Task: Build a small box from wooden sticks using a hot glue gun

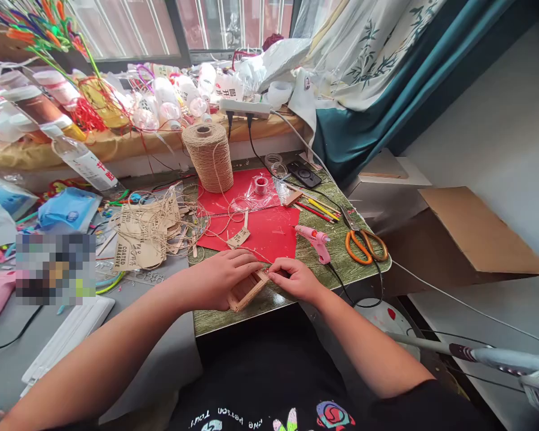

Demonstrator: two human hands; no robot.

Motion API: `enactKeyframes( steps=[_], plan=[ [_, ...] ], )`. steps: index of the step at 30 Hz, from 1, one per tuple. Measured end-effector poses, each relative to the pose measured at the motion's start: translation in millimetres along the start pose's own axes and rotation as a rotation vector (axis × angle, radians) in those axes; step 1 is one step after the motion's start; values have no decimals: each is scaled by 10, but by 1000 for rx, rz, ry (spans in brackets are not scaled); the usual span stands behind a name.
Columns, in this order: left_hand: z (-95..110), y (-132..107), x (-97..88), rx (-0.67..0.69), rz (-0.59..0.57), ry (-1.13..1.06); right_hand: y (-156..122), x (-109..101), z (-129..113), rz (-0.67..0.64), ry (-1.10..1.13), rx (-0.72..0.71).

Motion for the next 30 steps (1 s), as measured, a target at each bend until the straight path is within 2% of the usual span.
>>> enactKeyframes(
  steps=[6,8,12,14,16,19,27,30],
  plan=[
    [75,-234,-109,-15,215,12,27,-44,-189,7,148,-23],
    [79,-361,-50,-12,312,87,29,-51,-268,32,199,-28],
    [53,-645,131,15,589,285,38,14,-358,73,244,-35],
    [44,-737,232,42,667,358,54,83,-352,73,250,-25],
    [18,-774,298,47,672,406,71,141,-313,77,274,2],
    [0,-798,306,54,608,423,87,207,-254,86,302,48],
    [28,-942,162,-43,357,231,82,348,-392,44,218,-19],
    [77,-956,48,-97,386,133,78,440,-469,0,183,-60]
  ],
)
Point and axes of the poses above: each hand's wrist, its own y-axis towards the middle knuckle, its own x-axis out of the palm, z = x × y, the point moved 10 cm from there along y, towards the middle knuckle, and after that the axes turned 6 degrees about x, right-handed, at the moved point
